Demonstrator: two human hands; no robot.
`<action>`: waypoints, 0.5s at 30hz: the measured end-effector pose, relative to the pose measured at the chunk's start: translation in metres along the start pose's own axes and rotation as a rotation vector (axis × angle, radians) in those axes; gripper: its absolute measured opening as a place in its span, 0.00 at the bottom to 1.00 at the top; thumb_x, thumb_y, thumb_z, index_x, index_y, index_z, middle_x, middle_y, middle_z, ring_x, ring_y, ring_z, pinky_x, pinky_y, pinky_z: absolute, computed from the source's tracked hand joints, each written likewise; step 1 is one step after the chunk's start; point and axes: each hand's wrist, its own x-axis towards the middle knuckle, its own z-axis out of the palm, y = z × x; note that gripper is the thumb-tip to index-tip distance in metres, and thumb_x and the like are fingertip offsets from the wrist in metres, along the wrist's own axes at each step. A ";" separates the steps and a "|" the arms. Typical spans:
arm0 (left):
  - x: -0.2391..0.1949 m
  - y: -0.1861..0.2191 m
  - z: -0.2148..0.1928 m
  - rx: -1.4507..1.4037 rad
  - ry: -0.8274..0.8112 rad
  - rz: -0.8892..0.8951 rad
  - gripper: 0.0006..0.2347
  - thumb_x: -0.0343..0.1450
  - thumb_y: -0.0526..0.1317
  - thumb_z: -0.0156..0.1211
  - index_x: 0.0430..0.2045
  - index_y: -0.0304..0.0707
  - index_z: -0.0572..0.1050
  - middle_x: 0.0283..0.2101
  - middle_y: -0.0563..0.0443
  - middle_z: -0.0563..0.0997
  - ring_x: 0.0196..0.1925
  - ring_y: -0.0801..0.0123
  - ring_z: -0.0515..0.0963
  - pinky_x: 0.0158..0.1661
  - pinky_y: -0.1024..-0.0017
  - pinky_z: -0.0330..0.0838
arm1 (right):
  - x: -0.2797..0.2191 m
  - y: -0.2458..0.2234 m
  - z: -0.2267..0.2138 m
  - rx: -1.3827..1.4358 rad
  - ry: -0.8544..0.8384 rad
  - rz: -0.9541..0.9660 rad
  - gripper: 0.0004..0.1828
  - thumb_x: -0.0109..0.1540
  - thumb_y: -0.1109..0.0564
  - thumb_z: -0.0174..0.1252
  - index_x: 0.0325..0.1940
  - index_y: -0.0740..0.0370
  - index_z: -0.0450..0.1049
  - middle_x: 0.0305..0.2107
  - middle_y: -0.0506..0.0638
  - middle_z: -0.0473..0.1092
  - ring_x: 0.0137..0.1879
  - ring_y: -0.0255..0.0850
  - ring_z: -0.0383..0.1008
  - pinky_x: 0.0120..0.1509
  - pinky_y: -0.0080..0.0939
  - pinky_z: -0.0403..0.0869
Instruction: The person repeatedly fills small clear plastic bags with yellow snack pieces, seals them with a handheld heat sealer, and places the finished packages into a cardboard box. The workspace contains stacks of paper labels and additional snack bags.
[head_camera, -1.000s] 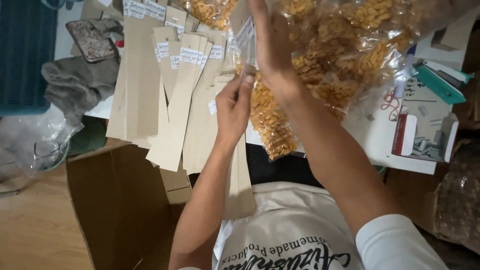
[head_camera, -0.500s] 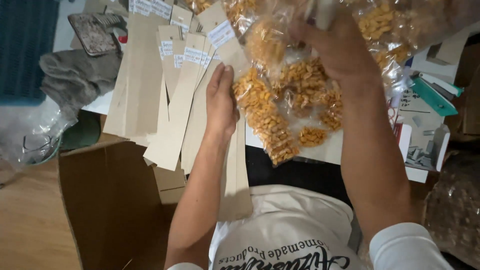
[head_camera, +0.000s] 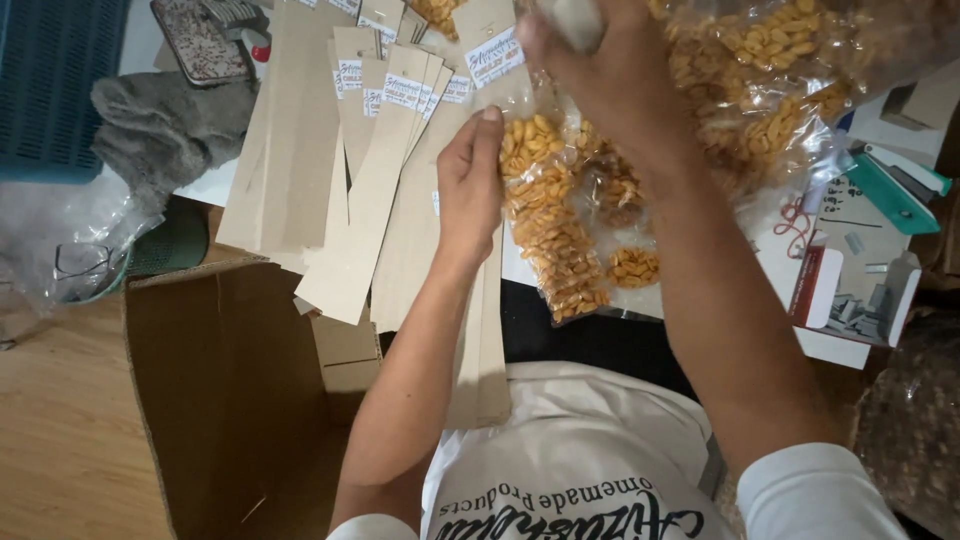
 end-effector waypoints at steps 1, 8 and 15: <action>-0.001 -0.002 0.000 0.000 0.000 -0.001 0.14 0.76 0.50 0.47 0.25 0.43 0.72 0.29 0.56 0.78 0.33 0.75 0.76 0.36 0.76 0.69 | 0.004 -0.001 0.007 0.000 0.000 0.001 0.20 0.71 0.42 0.58 0.58 0.57 0.69 0.41 0.46 0.75 0.42 0.35 0.78 0.41 0.35 0.78; -0.016 -0.005 -0.002 0.297 -0.137 0.234 0.15 0.78 0.52 0.46 0.32 0.43 0.74 0.33 0.52 0.75 0.39 0.68 0.72 0.40 0.71 0.66 | 0.010 0.012 0.041 0.408 0.251 0.017 0.17 0.65 0.41 0.42 0.29 0.51 0.65 0.24 0.44 0.64 0.27 0.35 0.64 0.34 0.38 0.62; -0.078 0.083 -0.023 0.247 -0.135 0.150 0.15 0.78 0.48 0.43 0.20 0.48 0.56 0.25 0.64 0.54 0.31 0.79 0.55 0.34 0.74 0.51 | -0.068 -0.014 -0.021 -0.283 -0.009 -0.476 0.19 0.63 0.58 0.69 0.49 0.72 0.69 0.48 0.66 0.69 0.56 0.62 0.70 0.62 0.56 0.64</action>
